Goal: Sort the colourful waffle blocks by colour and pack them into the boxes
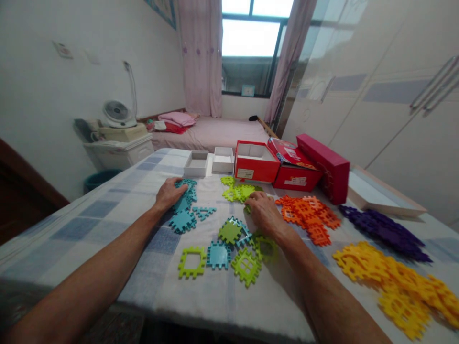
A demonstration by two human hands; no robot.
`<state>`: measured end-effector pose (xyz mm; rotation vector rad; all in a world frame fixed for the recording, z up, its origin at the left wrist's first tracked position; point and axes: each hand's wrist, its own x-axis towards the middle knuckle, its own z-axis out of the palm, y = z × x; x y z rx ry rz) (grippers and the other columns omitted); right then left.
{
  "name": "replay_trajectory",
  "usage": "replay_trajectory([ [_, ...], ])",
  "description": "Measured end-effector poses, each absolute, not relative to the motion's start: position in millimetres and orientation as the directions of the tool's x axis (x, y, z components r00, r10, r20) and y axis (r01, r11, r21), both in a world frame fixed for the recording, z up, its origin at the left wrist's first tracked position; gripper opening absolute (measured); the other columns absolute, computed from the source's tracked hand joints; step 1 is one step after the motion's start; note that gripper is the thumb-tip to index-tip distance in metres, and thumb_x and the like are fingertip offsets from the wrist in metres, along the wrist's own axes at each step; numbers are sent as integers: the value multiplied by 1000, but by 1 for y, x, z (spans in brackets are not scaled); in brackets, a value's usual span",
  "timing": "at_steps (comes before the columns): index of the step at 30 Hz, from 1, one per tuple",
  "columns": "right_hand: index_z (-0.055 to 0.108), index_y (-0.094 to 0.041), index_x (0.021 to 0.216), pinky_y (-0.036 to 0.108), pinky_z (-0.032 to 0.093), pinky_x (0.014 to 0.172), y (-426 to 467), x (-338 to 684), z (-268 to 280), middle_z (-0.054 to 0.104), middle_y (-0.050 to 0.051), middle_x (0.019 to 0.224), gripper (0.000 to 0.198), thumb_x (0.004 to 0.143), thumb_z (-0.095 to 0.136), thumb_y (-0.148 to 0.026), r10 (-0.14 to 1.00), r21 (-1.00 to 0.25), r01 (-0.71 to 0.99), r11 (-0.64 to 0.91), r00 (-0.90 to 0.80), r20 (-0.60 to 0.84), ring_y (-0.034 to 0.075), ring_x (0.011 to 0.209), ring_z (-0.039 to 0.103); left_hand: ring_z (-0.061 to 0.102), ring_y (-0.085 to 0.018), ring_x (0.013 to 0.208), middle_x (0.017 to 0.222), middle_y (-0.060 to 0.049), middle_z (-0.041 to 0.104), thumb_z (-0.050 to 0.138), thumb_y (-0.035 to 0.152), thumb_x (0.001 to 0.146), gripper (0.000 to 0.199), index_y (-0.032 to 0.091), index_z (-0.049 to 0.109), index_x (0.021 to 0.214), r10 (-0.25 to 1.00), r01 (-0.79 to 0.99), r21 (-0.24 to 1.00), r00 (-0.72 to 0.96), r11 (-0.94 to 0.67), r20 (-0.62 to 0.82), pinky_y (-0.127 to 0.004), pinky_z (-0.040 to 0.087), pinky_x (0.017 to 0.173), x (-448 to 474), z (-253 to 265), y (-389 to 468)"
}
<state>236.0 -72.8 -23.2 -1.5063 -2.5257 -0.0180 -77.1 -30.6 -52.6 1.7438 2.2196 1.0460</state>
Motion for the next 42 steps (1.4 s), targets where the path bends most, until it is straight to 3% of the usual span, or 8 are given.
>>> replay_trajectory([
  [6, 57, -22, 127, 36, 36, 102, -92, 245, -5, 53, 8, 129, 50, 77, 63, -23, 729, -376, 679, 631, -684, -13, 21, 119, 46, 58, -26, 108, 119, -12, 61, 54, 37, 77, 43, 17, 63, 114, 898, 807, 584, -321, 92, 302, -34, 43, 94, -79, -55, -28],
  [12, 42, -19, 140, 42, 31, 107, -100, 233, -3, 46, 12, 136, 69, 75, 65, -29, 680, -450, 661, 600, -718, -148, 26, 126, 40, 58, -25, 110, 119, -14, 61, 52, 37, 77, 47, 13, 62, 117, 904, 830, 553, -288, 72, 315, -33, 42, 97, -80, -54, -28],
  [20, 59, -13, 115, 32, 43, 87, -103, 226, -2, 56, 10, 106, 46, 70, 64, -21, 754, -437, 717, 544, -646, -121, 21, 98, 51, 58, -25, 108, 120, -13, 61, 53, 38, 77, 48, 14, 62, 118, 909, 824, 559, -298, 91, 292, -33, 43, 96, -79, -52, -30],
  [28, 60, -14, 92, 27, 38, 69, -88, 239, -9, 59, 6, 86, 23, 71, 51, -17, 901, -363, 826, 431, -412, 133, 17, 77, 52, 58, -26, 109, 118, -13, 61, 53, 37, 77, 46, 14, 63, 116, 905, 819, 568, -298, 79, 305, -34, 43, 96, -80, -54, -28],
  [31, 60, -15, 86, 25, 36, 62, -82, 241, -10, 58, 2, 75, 18, 72, 50, -22, 940, -476, 811, 340, -303, 155, 15, 69, 51, 58, -25, 109, 118, -13, 61, 53, 38, 77, 45, 15, 63, 115, 901, 815, 573, -308, 84, 306, -33, 43, 95, -79, -55, -28],
  [35, 59, -16, 77, 23, 34, 54, -75, 211, -8, 54, -3, 62, 14, 70, 53, -26, 939, -681, 671, 294, -335, 75, 12, 60, 49, 58, -25, 109, 118, -11, 62, 54, 37, 77, 43, 17, 63, 114, 900, 820, 567, -305, 82, 311, -33, 45, 93, -77, -54, -29],
  [39, 63, -13, 89, 24, 40, 60, -69, 158, -4, 63, 1, 77, 24, 72, 58, -29, 900, -749, 573, 332, -431, 69, 13, 68, 55, 58, -25, 109, 119, -12, 61, 53, 36, 77, 43, 16, 63, 114, 902, 825, 561, -293, 71, 317, -33, 44, 94, -77, -53, -30],
  [42, 60, -10, 110, 29, 43, 77, -71, 141, -1, 63, 11, 103, 40, 76, 62, -31, 867, -629, 632, 453, -477, 144, 18, 87, 58, 58, -25, 110, 120, -12, 61, 53, 36, 78, 44, 15, 63, 115, 903, 823, 564, -293, 71, 314, -33, 43, 96, -76, -53, -31],
])
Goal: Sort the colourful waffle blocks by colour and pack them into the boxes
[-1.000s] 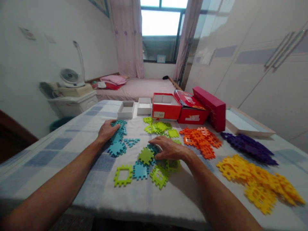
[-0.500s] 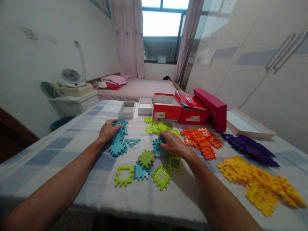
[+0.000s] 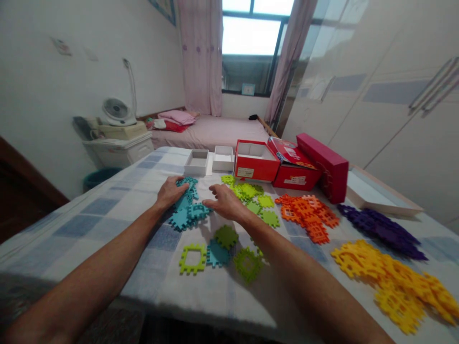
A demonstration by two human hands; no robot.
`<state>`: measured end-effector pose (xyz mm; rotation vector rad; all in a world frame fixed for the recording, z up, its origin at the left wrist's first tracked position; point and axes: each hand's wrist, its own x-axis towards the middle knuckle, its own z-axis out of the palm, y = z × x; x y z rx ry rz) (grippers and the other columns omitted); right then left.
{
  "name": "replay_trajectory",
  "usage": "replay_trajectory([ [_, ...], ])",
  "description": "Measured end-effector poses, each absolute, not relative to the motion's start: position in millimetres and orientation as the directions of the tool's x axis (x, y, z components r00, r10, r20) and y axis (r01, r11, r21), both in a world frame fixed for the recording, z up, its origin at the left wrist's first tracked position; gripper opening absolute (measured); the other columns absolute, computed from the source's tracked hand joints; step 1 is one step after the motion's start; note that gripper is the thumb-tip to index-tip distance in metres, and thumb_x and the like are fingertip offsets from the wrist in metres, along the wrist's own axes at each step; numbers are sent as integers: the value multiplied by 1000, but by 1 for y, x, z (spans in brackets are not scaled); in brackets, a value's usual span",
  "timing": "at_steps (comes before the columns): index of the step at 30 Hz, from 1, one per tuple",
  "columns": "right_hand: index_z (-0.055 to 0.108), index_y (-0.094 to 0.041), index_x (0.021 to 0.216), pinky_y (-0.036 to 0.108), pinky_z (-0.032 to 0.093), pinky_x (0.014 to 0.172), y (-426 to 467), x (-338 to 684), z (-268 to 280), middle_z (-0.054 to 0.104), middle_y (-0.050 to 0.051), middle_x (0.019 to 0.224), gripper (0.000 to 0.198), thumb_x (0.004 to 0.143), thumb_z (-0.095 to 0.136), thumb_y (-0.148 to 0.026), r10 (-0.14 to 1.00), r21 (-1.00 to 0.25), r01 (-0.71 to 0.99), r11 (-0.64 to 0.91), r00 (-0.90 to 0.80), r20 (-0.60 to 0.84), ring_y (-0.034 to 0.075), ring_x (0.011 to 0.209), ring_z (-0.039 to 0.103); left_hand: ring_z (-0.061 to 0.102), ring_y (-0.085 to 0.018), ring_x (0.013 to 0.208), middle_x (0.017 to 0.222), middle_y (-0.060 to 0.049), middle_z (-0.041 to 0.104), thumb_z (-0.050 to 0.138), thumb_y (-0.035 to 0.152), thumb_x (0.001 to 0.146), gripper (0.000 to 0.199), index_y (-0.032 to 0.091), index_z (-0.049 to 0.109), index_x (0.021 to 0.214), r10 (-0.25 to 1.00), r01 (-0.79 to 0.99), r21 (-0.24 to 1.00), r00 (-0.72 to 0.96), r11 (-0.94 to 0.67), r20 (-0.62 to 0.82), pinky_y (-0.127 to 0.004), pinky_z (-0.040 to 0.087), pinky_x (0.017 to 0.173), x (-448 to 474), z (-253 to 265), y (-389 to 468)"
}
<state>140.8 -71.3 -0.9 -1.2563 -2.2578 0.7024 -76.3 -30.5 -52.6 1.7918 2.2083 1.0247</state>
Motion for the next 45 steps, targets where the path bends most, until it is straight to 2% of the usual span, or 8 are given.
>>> replay_trajectory([
  [3, 60, -10, 114, 31, 42, 82, -88, 153, 1, 62, 12, 104, 40, 81, 59, -33, 821, -478, 695, 536, -562, 103, 19, 91, 57, 58, -25, 110, 120, -12, 61, 53, 37, 78, 45, 15, 63, 116, 906, 814, 574, -305, 88, 293, -33, 44, 95, -75, -52, -31],
  [9, 62, -19, 112, 30, 43, 77, -127, 189, 5, 59, 8, 104, 44, 76, 63, -45, 762, -401, 740, 540, -632, -140, 20, 88, 56, 59, -25, 108, 120, -11, 61, 53, 38, 77, 45, 17, 62, 116, 905, 813, 575, -308, 90, 294, -33, 45, 94, -75, -52, -31],
  [18, 61, -16, 109, 32, 43, 89, -131, 196, -5, 54, 9, 107, 38, 72, 59, -20, 771, -442, 695, 567, -636, -11, 20, 99, 53, 59, -25, 107, 118, -10, 61, 53, 39, 77, 43, 20, 64, 114, 907, 821, 564, -302, 90, 295, -32, 45, 94, -75, -51, -32],
  [26, 54, -13, 122, 44, 39, 98, -96, 221, 6, 47, 16, 126, 46, 77, 60, -19, 837, -246, 815, 525, -441, 324, 28, 118, 45, 59, -25, 107, 119, -11, 61, 53, 39, 77, 45, 19, 63, 116, 912, 821, 563, -296, 91, 284, -33, 44, 94, -76, -51, -31],
  [31, 54, -24, 124, 38, 42, 96, -141, 239, 19, 50, 9, 127, 41, 85, 56, -37, 802, -394, 719, 573, -592, 85, 23, 112, 51, 59, -26, 107, 118, -11, 61, 53, 38, 77, 45, 18, 63, 116, 911, 823, 561, -296, 91, 287, -34, 45, 94, -76, -51, -31],
  [35, 58, -27, 121, 41, 37, 100, -181, 242, 9, 55, 8, 122, 48, 76, 68, -39, 737, -389, 686, 615, -675, -24, 25, 116, 47, 59, -26, 107, 119, -11, 61, 53, 38, 77, 45, 18, 63, 115, 909, 830, 550, -294, 90, 295, -34, 44, 95, -76, -52, -30],
  [40, 62, -25, 112, 42, 38, 97, -189, 236, -6, 59, 8, 110, 40, 72, 67, -21, 739, -347, 686, 640, -673, 31, 23, 106, 51, 58, -26, 108, 119, -11, 61, 53, 39, 77, 44, 19, 63, 115, 909, 829, 551, -297, 93, 293, -34, 44, 95, -77, -52, -30],
  [45, 59, -21, 118, 41, 41, 95, -148, 234, -4, 57, 11, 116, 39, 79, 60, -24, 746, -344, 665, 663, -627, 225, 24, 109, 51, 59, -26, 108, 119, -11, 61, 54, 41, 77, 45, 19, 64, 115, 912, 828, 553, -292, 91, 287, -34, 44, 94, -78, -53, -29],
])
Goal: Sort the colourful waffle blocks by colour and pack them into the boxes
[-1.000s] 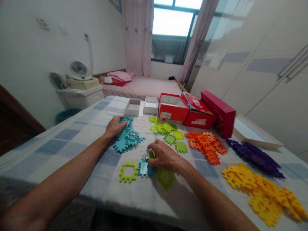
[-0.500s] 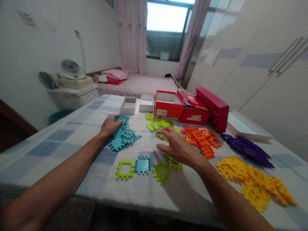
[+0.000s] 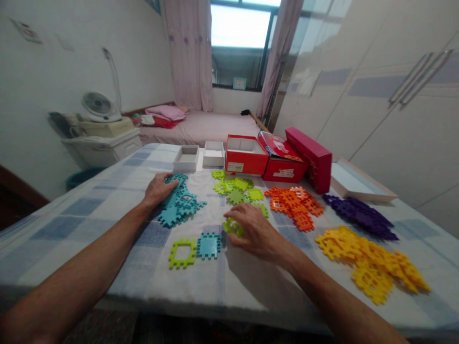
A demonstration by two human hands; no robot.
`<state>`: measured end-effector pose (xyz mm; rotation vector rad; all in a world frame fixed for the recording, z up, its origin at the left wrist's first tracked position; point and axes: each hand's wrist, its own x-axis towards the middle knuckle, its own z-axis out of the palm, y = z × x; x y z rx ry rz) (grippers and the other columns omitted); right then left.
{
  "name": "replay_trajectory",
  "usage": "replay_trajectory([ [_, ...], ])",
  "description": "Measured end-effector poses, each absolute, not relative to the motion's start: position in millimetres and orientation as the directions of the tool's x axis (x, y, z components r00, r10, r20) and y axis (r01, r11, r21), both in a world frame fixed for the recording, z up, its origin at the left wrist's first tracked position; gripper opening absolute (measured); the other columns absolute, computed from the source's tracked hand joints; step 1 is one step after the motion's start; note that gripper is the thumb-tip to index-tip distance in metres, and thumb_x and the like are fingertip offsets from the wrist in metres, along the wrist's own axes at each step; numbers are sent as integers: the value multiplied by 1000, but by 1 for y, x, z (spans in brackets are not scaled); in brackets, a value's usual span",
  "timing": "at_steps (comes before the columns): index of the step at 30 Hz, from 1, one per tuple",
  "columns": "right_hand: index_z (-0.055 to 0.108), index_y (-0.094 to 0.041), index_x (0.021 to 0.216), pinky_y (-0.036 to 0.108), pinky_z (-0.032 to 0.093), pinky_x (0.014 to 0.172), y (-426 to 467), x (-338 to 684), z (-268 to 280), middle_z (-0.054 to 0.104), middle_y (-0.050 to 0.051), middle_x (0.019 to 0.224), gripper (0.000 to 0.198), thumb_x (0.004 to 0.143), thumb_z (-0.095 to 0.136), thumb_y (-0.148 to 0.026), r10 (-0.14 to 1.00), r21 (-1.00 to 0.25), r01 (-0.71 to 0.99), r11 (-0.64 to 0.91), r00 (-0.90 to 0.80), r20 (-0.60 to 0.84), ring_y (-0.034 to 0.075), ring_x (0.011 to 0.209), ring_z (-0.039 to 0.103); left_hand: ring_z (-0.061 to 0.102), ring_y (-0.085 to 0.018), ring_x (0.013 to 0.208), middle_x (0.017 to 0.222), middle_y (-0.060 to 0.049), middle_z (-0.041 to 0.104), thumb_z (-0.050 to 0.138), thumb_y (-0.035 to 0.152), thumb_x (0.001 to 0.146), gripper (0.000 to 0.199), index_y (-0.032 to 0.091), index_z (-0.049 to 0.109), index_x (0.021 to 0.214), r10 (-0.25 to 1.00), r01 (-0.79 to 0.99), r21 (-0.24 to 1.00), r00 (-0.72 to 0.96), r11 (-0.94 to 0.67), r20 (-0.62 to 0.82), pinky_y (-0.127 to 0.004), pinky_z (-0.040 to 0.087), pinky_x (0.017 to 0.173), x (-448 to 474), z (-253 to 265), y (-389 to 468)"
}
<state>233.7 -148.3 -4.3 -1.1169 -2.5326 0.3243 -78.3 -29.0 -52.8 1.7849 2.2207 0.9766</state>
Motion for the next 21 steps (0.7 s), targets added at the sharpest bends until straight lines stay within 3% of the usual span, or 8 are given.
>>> replay_trajectory([
  [4, 47, -16, 132, 44, 40, 96, -108, 240, 4, 44, 17, 135, 56, 81, 60, -34, 810, -243, 793, 559, -460, 364, 29, 122, 45, 58, -27, 108, 120, -12, 60, 53, 42, 77, 47, 19, 63, 116, 914, 827, 555, -291, 91, 284, -35, 44, 94, -79, -53, -29],
  [6, 44, -15, 134, 43, 45, 89, -107, 248, 7, 45, 18, 133, 60, 82, 59, -41, 877, -204, 876, 437, -364, 314, 31, 115, 51, 58, -27, 109, 120, -12, 60, 52, 42, 77, 47, 18, 63, 116, 914, 825, 557, -294, 93, 282, -35, 44, 94, -79, -53, -29],
  [9, 48, -17, 129, 39, 48, 73, -130, 263, 5, 56, 15, 113, 57, 82, 57, -47, 952, -154, 944, 293, -273, 137, 28, 90, 61, 59, -26, 107, 119, -11, 61, 53, 41, 76, 45, 19, 64, 115, 913, 825, 558, -293, 91, 284, -35, 45, 94, -78, -54, -29],
  [13, 51, -20, 126, 36, 45, 68, -167, 271, -2, 56, 15, 113, 59, 76, 62, -49, 976, -83, 973, 215, -217, -10, 28, 86, 62, 59, -26, 108, 118, -11, 62, 53, 40, 77, 44, 19, 64, 114, 909, 834, 546, -285, 80, 303, -34, 44, 95, -79, -55, -27],
  [18, 57, -20, 115, 31, 42, 65, -164, 256, -8, 57, 12, 110, 40, 82, 55, -42, 975, -67, 975, 214, -217, -41, 23, 83, 61, 58, -26, 109, 118, -11, 62, 53, 41, 76, 45, 19, 64, 114, 908, 838, 540, -288, 85, 305, -35, 44, 95, -80, -56, -27],
  [21, 58, -19, 111, 30, 42, 64, -145, 248, -13, 58, 12, 109, 38, 81, 56, -43, 974, -44, 973, 227, -227, 9, 22, 82, 61, 59, -26, 108, 118, -12, 62, 53, 41, 76, 45, 18, 64, 114, 909, 835, 544, -287, 82, 303, -35, 44, 95, -79, -55, -28],
])
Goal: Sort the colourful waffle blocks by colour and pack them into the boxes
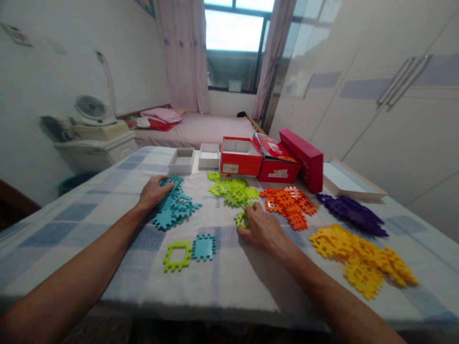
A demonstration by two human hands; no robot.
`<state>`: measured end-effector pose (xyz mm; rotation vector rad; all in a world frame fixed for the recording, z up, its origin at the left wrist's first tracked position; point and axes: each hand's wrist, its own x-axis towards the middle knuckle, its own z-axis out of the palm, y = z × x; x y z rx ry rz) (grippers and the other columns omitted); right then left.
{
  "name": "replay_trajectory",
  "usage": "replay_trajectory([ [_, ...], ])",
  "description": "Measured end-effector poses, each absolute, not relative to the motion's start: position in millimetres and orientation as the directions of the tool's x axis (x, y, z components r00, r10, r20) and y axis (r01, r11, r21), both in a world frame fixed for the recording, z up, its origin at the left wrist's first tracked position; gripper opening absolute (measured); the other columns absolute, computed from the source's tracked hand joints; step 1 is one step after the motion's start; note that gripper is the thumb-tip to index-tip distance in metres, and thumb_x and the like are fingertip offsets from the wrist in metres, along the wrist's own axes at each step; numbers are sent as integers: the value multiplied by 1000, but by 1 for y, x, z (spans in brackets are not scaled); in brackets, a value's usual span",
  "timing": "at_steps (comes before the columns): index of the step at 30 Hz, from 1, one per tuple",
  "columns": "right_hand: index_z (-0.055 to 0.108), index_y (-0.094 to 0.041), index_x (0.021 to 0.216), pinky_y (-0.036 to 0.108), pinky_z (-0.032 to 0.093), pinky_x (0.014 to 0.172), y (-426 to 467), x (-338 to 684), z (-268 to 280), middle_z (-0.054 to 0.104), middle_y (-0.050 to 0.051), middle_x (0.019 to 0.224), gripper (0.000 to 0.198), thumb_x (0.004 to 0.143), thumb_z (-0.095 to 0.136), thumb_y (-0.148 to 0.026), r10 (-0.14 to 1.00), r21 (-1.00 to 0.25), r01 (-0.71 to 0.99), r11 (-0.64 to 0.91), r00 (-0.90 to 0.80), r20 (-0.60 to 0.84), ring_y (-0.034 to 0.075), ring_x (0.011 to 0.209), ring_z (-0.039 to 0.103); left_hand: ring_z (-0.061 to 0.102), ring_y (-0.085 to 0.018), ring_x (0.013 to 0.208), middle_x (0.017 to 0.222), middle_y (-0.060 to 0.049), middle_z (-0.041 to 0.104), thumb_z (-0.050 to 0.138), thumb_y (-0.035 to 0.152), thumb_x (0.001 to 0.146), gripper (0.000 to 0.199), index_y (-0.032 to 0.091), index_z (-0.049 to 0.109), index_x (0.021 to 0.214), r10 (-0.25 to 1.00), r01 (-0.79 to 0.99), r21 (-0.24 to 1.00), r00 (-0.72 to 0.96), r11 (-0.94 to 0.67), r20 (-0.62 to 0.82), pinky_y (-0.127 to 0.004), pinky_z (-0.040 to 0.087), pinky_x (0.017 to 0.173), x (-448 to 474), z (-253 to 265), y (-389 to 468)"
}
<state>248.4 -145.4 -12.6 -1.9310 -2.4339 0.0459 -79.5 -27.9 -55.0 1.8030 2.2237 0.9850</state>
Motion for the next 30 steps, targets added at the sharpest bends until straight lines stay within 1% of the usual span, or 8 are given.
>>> replay_trajectory([
  [8, 44, -17, 131, 34, 45, 68, -106, 220, -4, 46, 15, 131, 55, 84, 55, -43, 924, -75, 959, 272, -239, 299, 27, 96, 59, 58, -27, 108, 119, -12, 61, 53, 40, 76, 47, 17, 63, 116, 912, 831, 549, -290, 90, 289, -35, 43, 96, -79, -54, -28],
  [11, 49, -16, 128, 36, 44, 79, -126, 199, 2, 53, 14, 124, 51, 86, 55, -44, 885, -152, 889, 433, -387, 259, 27, 102, 56, 59, -27, 108, 118, -11, 61, 53, 40, 77, 46, 18, 63, 116, 915, 829, 552, -287, 88, 285, -34, 44, 95, -78, -53, -29],
  [14, 56, -18, 120, 39, 40, 87, -155, 174, -4, 61, 12, 110, 52, 82, 58, -54, 758, -251, 718, 649, -638, 133, 26, 104, 53, 59, -26, 108, 118, -11, 62, 53, 40, 77, 45, 18, 64, 115, 910, 833, 546, -290, 88, 295, -34, 44, 95, -78, -53, -29],
  [18, 60, -18, 111, 43, 36, 89, -176, 146, -25, 62, 11, 105, 53, 73, 67, -55, 639, -221, 604, 766, -752, 161, 27, 101, 51, 59, -25, 108, 119, -11, 62, 53, 41, 77, 45, 18, 63, 115, 909, 836, 544, -282, 77, 306, -33, 44, 96, -78, -54, -29],
  [21, 61, -18, 110, 43, 36, 89, -177, 138, -33, 62, 9, 102, 48, 72, 69, -45, 626, -209, 590, 780, -748, 221, 25, 97, 52, 58, -25, 109, 119, -11, 61, 52, 41, 77, 46, 17, 63, 116, 913, 837, 543, -274, 71, 304, -33, 44, 96, -79, -55, -28],
  [24, 60, -17, 112, 39, 38, 87, -167, 145, -24, 62, 9, 102, 47, 73, 68, -43, 651, -268, 593, 759, -698, 298, 24, 97, 52, 58, -26, 109, 119, -12, 61, 52, 41, 77, 48, 16, 63, 117, 916, 835, 546, -269, 68, 298, -34, 43, 96, -80, -55, -28],
  [27, 61, -17, 113, 38, 40, 88, -144, 164, -6, 62, 10, 105, 41, 80, 63, -41, 738, -320, 672, 667, -539, 406, 23, 99, 53, 59, -26, 108, 120, -13, 60, 52, 41, 77, 49, 16, 62, 118, 918, 830, 553, -270, 69, 291, -35, 44, 95, -80, -55, -28],
  [30, 57, -15, 119, 42, 40, 90, -117, 188, 7, 59, 13, 114, 44, 82, 62, -39, 806, -295, 806, 513, -334, 489, 27, 107, 51, 59, -26, 108, 120, -12, 60, 52, 41, 77, 49, 16, 62, 118, 917, 827, 558, -274, 70, 290, -34, 44, 95, -79, -54, -29],
])
